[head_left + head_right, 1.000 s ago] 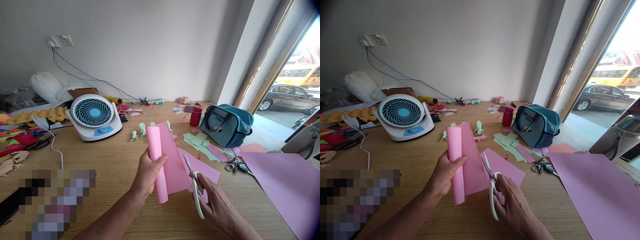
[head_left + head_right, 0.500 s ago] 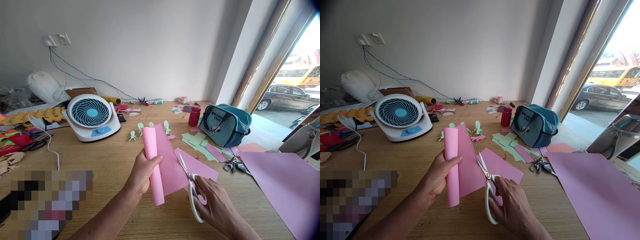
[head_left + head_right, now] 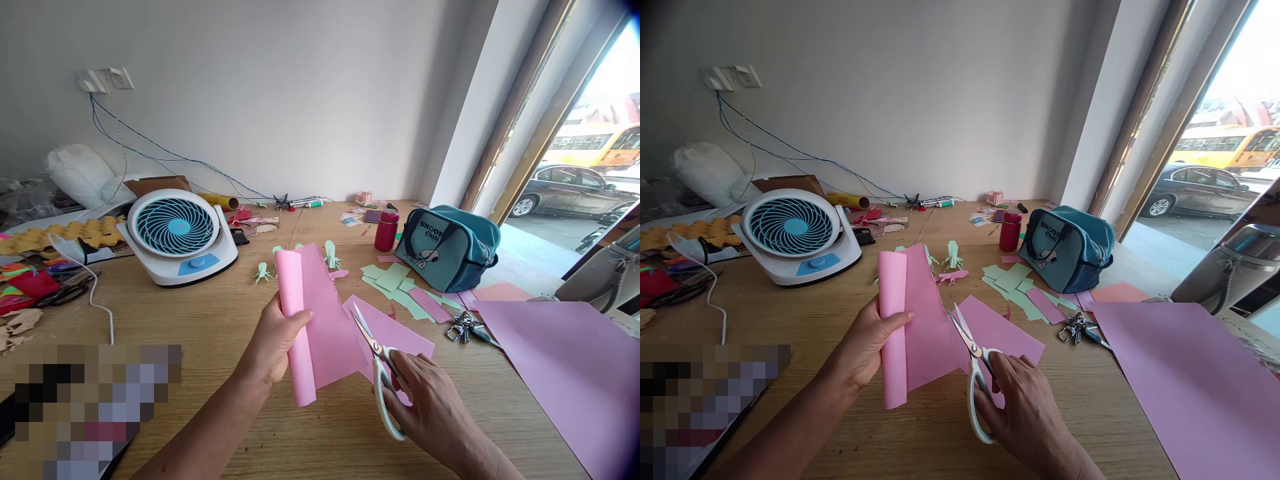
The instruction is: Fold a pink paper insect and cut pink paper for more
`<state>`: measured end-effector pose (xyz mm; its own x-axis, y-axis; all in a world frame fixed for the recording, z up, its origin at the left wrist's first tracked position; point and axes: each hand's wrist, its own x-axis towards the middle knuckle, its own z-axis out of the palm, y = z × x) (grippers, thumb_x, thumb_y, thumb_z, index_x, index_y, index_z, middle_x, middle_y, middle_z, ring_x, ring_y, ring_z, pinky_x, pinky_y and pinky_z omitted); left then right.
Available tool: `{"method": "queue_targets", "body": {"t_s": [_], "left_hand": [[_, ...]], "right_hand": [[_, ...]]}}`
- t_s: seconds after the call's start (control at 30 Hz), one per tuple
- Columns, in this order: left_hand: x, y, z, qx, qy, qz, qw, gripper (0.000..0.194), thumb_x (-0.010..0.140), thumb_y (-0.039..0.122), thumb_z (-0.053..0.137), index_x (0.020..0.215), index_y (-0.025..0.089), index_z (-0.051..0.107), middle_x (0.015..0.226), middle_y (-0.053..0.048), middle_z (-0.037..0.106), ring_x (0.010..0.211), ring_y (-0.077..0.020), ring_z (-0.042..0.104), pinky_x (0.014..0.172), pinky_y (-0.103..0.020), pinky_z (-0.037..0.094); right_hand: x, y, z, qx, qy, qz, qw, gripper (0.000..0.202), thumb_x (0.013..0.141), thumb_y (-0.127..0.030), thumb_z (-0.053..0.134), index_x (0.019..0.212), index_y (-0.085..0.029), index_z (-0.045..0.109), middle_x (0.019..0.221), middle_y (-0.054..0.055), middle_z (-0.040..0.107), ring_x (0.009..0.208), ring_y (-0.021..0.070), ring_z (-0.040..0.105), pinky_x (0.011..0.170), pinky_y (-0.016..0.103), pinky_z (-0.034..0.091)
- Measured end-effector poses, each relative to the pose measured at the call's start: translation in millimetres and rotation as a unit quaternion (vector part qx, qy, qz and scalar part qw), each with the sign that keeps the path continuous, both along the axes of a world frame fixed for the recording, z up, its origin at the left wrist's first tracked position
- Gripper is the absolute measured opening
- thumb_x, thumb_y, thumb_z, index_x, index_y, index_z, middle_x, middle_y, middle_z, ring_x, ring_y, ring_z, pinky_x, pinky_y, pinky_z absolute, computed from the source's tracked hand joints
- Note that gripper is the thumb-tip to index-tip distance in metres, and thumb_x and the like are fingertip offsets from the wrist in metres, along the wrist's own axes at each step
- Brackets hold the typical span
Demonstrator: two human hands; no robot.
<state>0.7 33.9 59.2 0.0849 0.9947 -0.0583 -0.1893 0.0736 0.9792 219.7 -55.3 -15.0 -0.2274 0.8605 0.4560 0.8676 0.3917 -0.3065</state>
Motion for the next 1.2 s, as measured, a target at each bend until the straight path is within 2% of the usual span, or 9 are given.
{"method": "queue_targets", "body": {"t_s": [0.17, 0.37, 0.5, 0.67, 0.83, 1.07, 1.2], "left_hand": [[1, -6, 6.5, -0.045, -0.034, -0.055, 0.997, 0.043, 0.065, 0.014, 0.074, 0.107, 0.021, 0.066, 0.081, -0.001, 0.071, 0.070, -0.0160, 0.065, 0.064, -0.025, 0.051], [6, -10, 8.8, -0.003, -0.004, -0.077, 0.997, 0.056, 0.066, 0.013, 0.073, 0.120, 0.024, 0.061, 0.091, -0.002, 0.071, 0.074, -0.0170, 0.065, 0.068, -0.027, 0.053], [7, -11, 9.0, 0.042, 0.032, -0.073, 0.996, 0.061, 0.069, 0.012, 0.069, 0.126, 0.027, 0.058, 0.104, -0.004, 0.072, 0.088, -0.0209, 0.067, 0.076, -0.029, 0.054], [9, -12, 16.5, 0.072, 0.033, -0.075, 0.994, 0.059, 0.066, 0.008, 0.067, 0.123, 0.022, 0.061, 0.118, -0.008, 0.070, 0.110, -0.0263, 0.063, 0.088, -0.031, 0.052], [7, -11, 11.9, 0.061, 0.029, -0.059, 0.996, 0.055, 0.068, 0.008, 0.064, 0.121, 0.022, 0.063, 0.113, -0.008, 0.072, 0.103, -0.0258, 0.066, 0.085, -0.031, 0.052], [9, -16, 2.3, 0.066, 0.047, -0.012, 0.997, 0.042, 0.071, 0.012, 0.064, 0.112, 0.022, 0.065, 0.091, -0.003, 0.073, 0.084, -0.0214, 0.066, 0.073, -0.027, 0.051], [13, -21, 4.2, 0.084, 0.055, -0.005, 0.995, 0.037, 0.072, 0.014, 0.064, 0.108, 0.021, 0.065, 0.097, -0.005, 0.072, 0.087, -0.0220, 0.065, 0.074, -0.027, 0.050]], "right_hand": [[-1, -2, -1.4, -0.005, 0.022, 0.010, 1.000, 0.023, 0.091, -0.028, 0.051, 0.074, -0.024, 0.035, 0.063, -0.005, 0.048, 0.055, 0.0135, 0.046, 0.057, 0.026, 0.036], [0, -2, -1.6, -0.026, 0.031, 0.007, 0.999, 0.024, 0.091, -0.029, 0.050, 0.074, -0.025, 0.034, 0.065, -0.004, 0.048, 0.057, 0.0138, 0.046, 0.057, 0.026, 0.037], [0, -2, -2.0, -0.043, 0.029, 0.016, 0.999, 0.021, 0.092, -0.029, 0.050, 0.077, -0.024, 0.036, 0.067, -0.004, 0.050, 0.059, 0.0141, 0.048, 0.059, 0.026, 0.038], [1, -1, -3.4, -0.036, 0.020, 0.007, 0.999, 0.019, 0.091, -0.030, 0.051, 0.079, -0.024, 0.037, 0.069, -0.003, 0.051, 0.061, 0.0149, 0.049, 0.060, 0.027, 0.039], [0, 0, -4.3, -0.027, 0.021, 0.001, 0.999, 0.016, 0.092, -0.031, 0.049, 0.081, -0.024, 0.040, 0.072, -0.001, 0.054, 0.063, 0.0158, 0.052, 0.061, 0.029, 0.041], [-6, -2, -6.6, -0.048, 0.023, 0.009, 0.999, 0.013, 0.091, -0.031, 0.051, 0.085, -0.023, 0.042, 0.076, 0.000, 0.057, 0.067, 0.0180, 0.055, 0.067, 0.033, 0.044], [-6, -1, -6.8, -0.043, 0.020, -0.009, 0.999, 0.011, 0.088, -0.028, 0.052, 0.084, -0.024, 0.043, 0.076, 0.000, 0.057, 0.066, 0.0188, 0.055, 0.066, 0.033, 0.043]]}}
